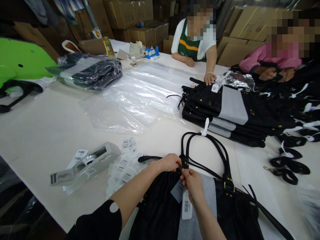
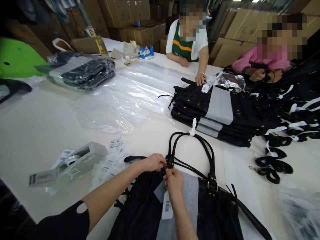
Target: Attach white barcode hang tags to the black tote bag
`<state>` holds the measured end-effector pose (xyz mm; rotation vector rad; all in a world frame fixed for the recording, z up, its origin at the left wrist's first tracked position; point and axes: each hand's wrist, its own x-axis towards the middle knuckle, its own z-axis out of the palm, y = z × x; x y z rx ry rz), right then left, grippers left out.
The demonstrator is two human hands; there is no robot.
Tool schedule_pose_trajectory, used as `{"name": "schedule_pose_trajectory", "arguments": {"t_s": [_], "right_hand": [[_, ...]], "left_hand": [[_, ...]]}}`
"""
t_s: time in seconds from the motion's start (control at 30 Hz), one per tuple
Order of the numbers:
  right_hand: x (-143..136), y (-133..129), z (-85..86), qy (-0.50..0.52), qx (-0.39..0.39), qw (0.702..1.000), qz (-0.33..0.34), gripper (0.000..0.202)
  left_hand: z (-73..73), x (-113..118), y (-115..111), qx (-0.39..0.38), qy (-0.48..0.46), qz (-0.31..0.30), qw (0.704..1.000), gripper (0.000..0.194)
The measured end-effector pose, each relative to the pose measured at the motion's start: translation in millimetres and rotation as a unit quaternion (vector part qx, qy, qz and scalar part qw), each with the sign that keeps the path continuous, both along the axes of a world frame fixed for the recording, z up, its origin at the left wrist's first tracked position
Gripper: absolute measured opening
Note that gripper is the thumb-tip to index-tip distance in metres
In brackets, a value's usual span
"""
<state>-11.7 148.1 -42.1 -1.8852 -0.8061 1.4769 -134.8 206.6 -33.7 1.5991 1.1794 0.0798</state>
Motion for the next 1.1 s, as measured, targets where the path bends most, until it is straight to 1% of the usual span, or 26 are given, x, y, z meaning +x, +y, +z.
{"name": "schedule_pose_trajectory", "arguments": {"t_s": [0.13, 0.23, 0.33, 0.43, 0.57, 0.7, 0.77, 0.83, 0.93, 1.03, 1.1], "right_hand": [[-1.3, 1.6, 6.0, 0.031, -0.013, 0.999, 0.003, 0.019], [-0.8, 3.7, 7.7, 0.047, -0.025, 0.998, 0.015, 0.016], [1.3, 6.5, 8.3, 0.060, -0.024, 0.997, 0.039, 0.015], [5.2, 8.2, 10.8, 0.080, -0.015, 0.994, 0.067, 0.017], [11.7, 7.2, 18.5, 0.119, -0.018, 0.988, 0.096, 0.022], [16.9, 5.0, 24.5, 0.141, -0.039, 0.985, 0.095, 0.032], [18.9, 3.7, 25.3, 0.152, -0.046, 0.984, 0.082, 0.037], [21.0, 1.7, 25.5, 0.161, -0.046, 0.984, 0.054, 0.043], [24.1, -2.2, 26.6, 0.191, -0.054, 0.980, 0.021, 0.052], [25.5, -6.3, 29.0, 0.247, -0.083, 0.965, 0.027, 0.047], [25.0, -9.3, 29.8, 0.269, -0.105, 0.957, 0.030, 0.040]], "left_hand": [[7.6, 1.8, -0.7, 0.024, 0.033, 0.016, 0.999, 0.026], [14.4, 2.2, -1.6, 0.035, 0.042, 0.040, 0.998, 0.022], [18.2, 1.2, -1.6, 0.025, 0.036, 0.075, 0.996, 0.020], [18.2, -1.7, -0.9, -0.002, 0.019, 0.115, 0.993, 0.018], [15.6, -7.6, -1.5, -0.052, -0.039, 0.179, 0.982, 0.012], [13.9, -12.2, -6.5, -0.102, -0.115, 0.232, 0.961, 0.006], [14.4, -13.4, -10.6, -0.124, -0.150, 0.242, 0.951, 0.004], [16.1, -14.9, -15.2, -0.142, -0.180, 0.243, 0.942, 0.004], [20.5, -19.3, -23.3, -0.167, -0.226, 0.249, 0.927, 0.008], [25.8, -25.6, -33.4, -0.198, -0.284, 0.257, 0.902, 0.015], [28.9, -29.1, -41.6, -0.214, -0.302, 0.252, 0.894, 0.017]]}}
